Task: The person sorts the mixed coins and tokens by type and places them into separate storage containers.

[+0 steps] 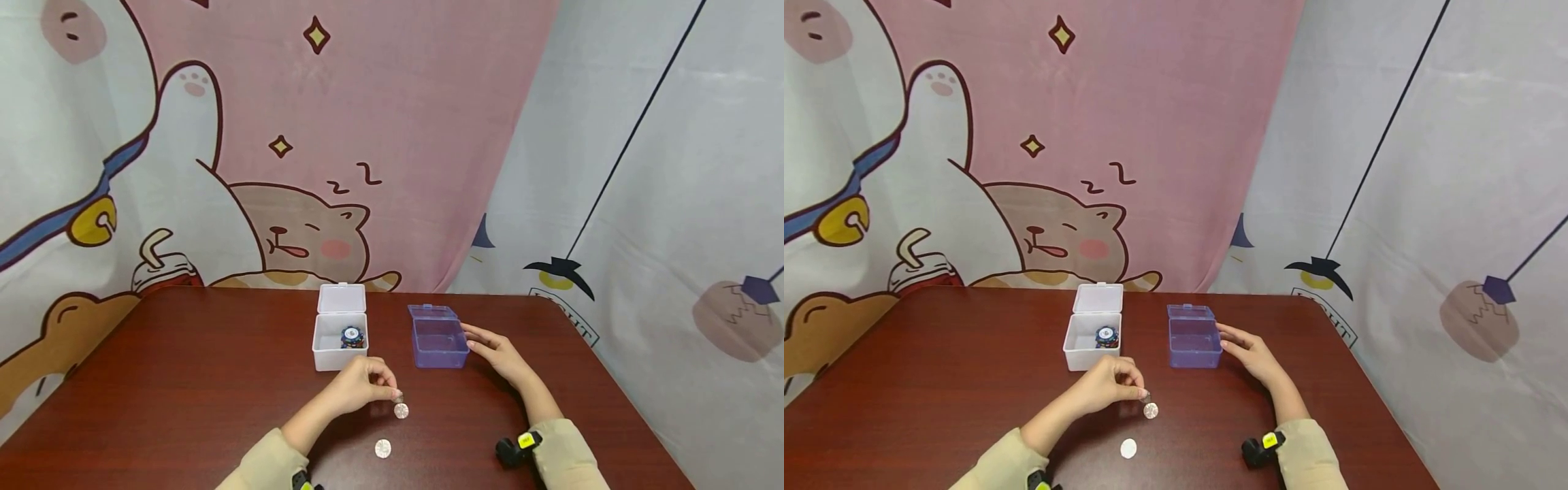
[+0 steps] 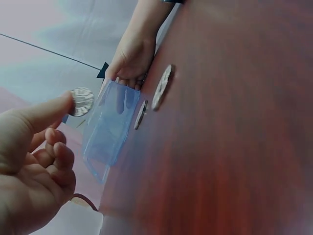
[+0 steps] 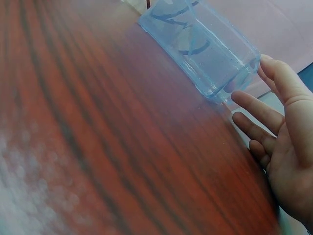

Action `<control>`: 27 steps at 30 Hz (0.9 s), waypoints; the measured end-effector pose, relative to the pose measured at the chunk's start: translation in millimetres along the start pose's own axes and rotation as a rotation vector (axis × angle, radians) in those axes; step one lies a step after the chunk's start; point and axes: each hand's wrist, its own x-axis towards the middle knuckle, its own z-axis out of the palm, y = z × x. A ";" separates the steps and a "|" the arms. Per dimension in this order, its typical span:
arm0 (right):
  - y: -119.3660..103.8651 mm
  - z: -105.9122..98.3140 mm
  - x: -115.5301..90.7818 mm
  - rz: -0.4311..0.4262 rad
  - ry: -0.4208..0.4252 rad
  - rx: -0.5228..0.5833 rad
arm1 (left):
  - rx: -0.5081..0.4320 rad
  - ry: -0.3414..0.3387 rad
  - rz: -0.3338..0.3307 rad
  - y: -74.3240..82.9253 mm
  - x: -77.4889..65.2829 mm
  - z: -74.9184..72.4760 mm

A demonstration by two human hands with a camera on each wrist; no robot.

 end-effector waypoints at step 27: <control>14.9 0.1 4.0 0.017 0.028 -0.019 | -0.153 0.365 -0.133 -1.2 65.0 28.3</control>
